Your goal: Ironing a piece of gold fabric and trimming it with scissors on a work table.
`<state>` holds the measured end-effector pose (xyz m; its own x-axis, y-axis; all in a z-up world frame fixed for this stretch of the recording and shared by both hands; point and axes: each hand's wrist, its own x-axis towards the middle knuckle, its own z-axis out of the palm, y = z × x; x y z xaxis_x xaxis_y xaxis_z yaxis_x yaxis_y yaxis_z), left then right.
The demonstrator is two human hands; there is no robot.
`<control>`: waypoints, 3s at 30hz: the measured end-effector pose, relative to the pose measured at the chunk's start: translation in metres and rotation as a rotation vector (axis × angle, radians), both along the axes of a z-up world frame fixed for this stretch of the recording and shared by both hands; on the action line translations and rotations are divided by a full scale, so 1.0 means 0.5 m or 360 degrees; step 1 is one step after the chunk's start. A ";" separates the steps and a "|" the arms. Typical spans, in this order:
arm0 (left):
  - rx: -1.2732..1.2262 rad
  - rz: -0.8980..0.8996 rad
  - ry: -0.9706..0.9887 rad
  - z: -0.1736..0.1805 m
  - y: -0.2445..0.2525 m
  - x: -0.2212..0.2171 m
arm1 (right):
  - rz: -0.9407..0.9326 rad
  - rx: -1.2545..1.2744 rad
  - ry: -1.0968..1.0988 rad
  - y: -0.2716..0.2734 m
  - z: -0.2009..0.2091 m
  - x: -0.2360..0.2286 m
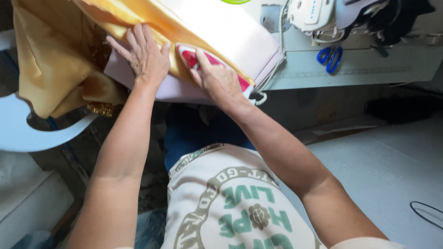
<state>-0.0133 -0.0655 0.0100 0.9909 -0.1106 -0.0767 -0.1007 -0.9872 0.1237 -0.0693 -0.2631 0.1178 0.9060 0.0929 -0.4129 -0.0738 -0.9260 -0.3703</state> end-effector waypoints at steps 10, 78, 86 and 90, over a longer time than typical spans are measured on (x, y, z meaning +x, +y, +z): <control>-0.0140 -0.1079 -0.0730 0.074 -0.162 -0.048 | 0.0001 -0.0288 -0.0001 -0.158 -0.007 -0.191; -0.0603 -0.0199 -0.0293 -0.029 -0.004 0.176 | -0.0035 -0.0151 0.0036 0.019 0.029 0.121; -0.1011 0.0336 0.0143 0.033 0.010 0.242 | -0.0011 -0.0131 -0.0093 0.022 0.026 0.118; -0.0872 0.0440 0.0606 0.012 0.043 0.290 | 0.0019 -0.0178 -0.0112 0.005 0.002 0.097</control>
